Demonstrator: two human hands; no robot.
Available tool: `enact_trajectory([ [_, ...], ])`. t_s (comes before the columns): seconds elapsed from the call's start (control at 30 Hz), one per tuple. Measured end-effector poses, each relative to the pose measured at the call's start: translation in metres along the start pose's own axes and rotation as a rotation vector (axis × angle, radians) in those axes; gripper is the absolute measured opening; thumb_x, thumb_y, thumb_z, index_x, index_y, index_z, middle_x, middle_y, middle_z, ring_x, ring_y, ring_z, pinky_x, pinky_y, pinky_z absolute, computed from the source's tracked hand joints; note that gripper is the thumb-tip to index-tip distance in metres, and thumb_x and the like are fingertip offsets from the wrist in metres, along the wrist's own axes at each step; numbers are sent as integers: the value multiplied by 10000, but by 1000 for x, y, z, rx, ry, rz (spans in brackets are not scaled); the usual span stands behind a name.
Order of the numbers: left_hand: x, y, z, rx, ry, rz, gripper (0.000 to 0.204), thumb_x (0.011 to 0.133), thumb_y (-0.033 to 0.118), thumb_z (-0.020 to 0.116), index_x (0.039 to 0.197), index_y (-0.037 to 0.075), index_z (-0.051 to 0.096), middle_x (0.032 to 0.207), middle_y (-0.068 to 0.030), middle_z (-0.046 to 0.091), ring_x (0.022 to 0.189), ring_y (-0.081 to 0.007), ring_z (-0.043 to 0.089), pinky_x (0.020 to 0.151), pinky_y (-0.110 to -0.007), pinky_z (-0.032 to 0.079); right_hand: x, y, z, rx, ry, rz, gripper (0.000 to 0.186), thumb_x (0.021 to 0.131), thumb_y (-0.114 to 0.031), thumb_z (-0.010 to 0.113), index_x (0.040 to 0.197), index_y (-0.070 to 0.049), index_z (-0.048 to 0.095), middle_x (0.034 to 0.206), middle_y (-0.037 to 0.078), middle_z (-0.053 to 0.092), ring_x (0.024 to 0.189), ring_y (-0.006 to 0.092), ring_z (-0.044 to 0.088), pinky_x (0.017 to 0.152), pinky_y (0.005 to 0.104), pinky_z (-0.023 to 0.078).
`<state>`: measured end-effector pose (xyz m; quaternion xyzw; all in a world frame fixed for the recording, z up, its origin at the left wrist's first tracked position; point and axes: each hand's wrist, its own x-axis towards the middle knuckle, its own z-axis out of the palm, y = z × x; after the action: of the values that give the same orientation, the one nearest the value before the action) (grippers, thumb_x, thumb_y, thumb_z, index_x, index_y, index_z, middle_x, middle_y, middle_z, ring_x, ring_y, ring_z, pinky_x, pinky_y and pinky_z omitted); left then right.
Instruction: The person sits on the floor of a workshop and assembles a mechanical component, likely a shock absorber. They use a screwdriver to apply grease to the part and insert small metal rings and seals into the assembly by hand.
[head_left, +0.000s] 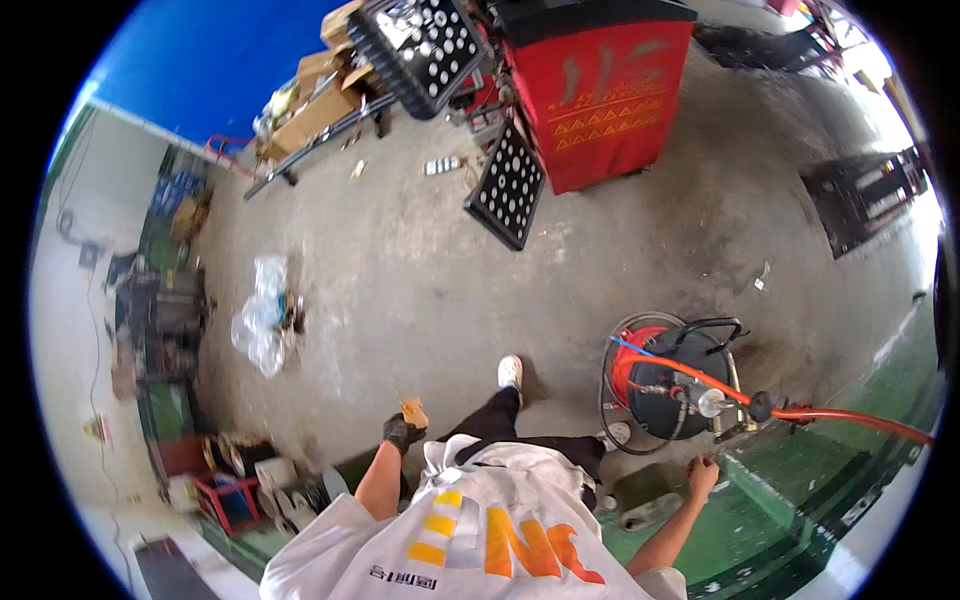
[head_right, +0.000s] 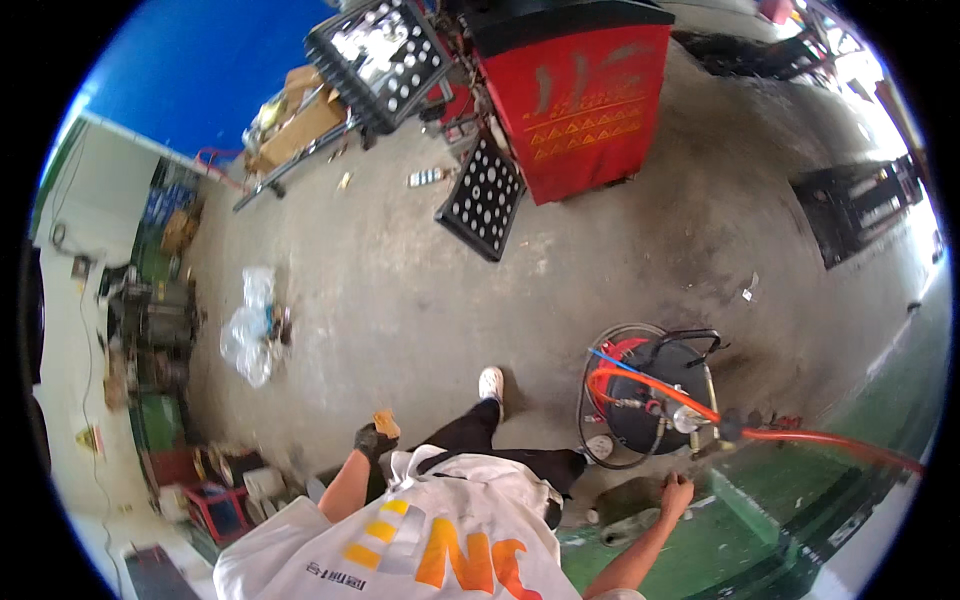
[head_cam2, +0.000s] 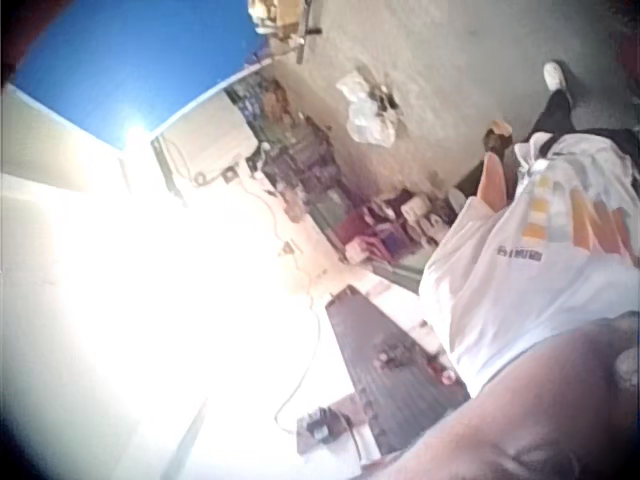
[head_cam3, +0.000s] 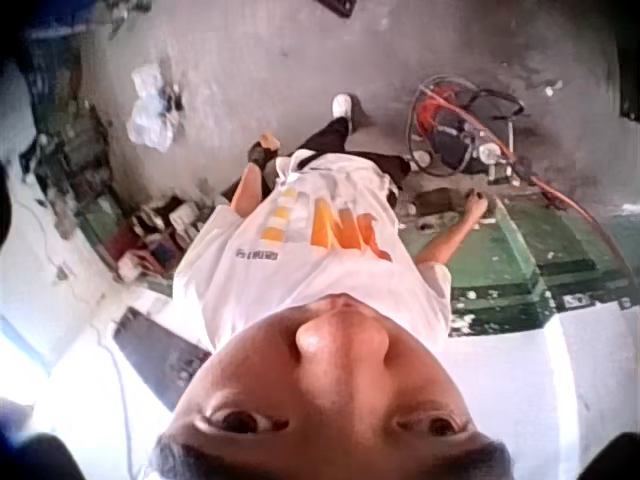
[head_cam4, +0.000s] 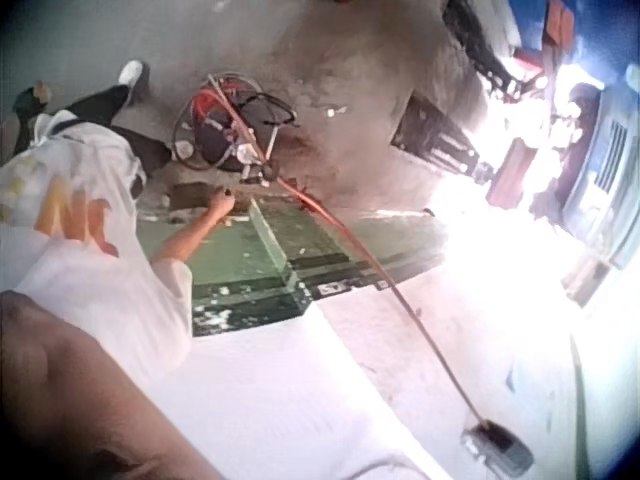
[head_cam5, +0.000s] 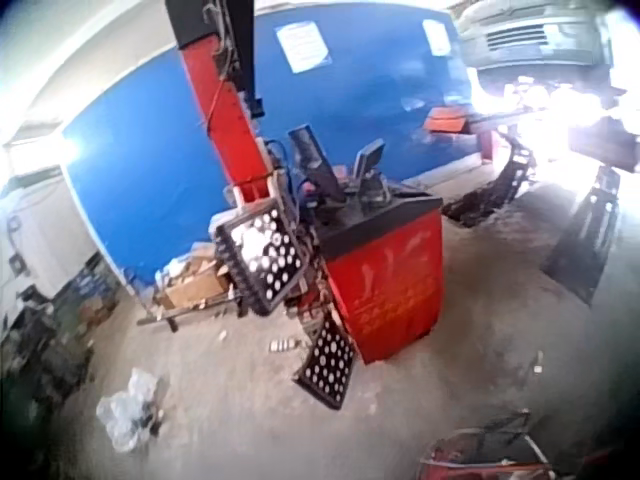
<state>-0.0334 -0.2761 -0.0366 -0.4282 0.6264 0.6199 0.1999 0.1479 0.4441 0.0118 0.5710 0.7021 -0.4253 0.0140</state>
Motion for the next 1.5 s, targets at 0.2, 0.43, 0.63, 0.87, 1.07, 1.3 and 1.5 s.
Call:
enact_trajectory([
  [0.2,85,169,80,123,-73,-16,326,800,76,688,1120,41,637,1019,-153,687,863,-339,701,742,-492,602,-130,116,153,271,-435,676,214,822,-71,577,612,-30,574,577,128,580,460,232,542,470,382,496],
  [0.43,123,274,235,344,-355,25,438,816,-70,507,1250,-9,515,1088,-173,660,905,-326,700,704,-419,636,-237,15,251,302,-473,905,146,817,-44,555,672,-31,567,605,95,544,496,217,543,550,429,541],
  [0.63,139,319,380,513,-455,-57,465,815,-78,504,1266,30,528,1106,-154,664,907,-320,702,692,-426,636,-167,-75,301,431,-400,880,156,837,-80,601,875,54,672,807,186,661,629,292,649,566,454,547],
  [0.87,121,410,600,785,-631,54,407,843,-29,534,1234,66,600,1105,-78,674,918,-200,696,670,-329,612,-31,-212,320,611,-494,838,170,841,-112,618,895,39,676,823,167,667,645,284,657,554,424,531],
  [1.07,101,452,788,863,-705,183,250,896,143,639,1131,61,663,1023,-91,707,888,-214,701,733,-369,585,69,-257,238,598,-406,797,175,849,-127,619,910,28,673,835,151,669,656,267,653,553,403,520],
  [1.3,138,381,1004,1033,-954,365,353,801,149,685,1154,126,684,930,-39,705,803,-143,648,712,-325,523,253,-305,116,513,-319,739,180,858,-145,620,928,14,669,850,133,670,670,248,648,552,378,508],
  [1.5,54,444,1255,908,-1152,285,320,793,141,638,1105,127,707,812,-35,697,628,-153,645,539,-298,505,433,-414,14,490,-230,645,185,866,-160,620,943,2,666,862,118,671,681,231,643,552,357,498],
])
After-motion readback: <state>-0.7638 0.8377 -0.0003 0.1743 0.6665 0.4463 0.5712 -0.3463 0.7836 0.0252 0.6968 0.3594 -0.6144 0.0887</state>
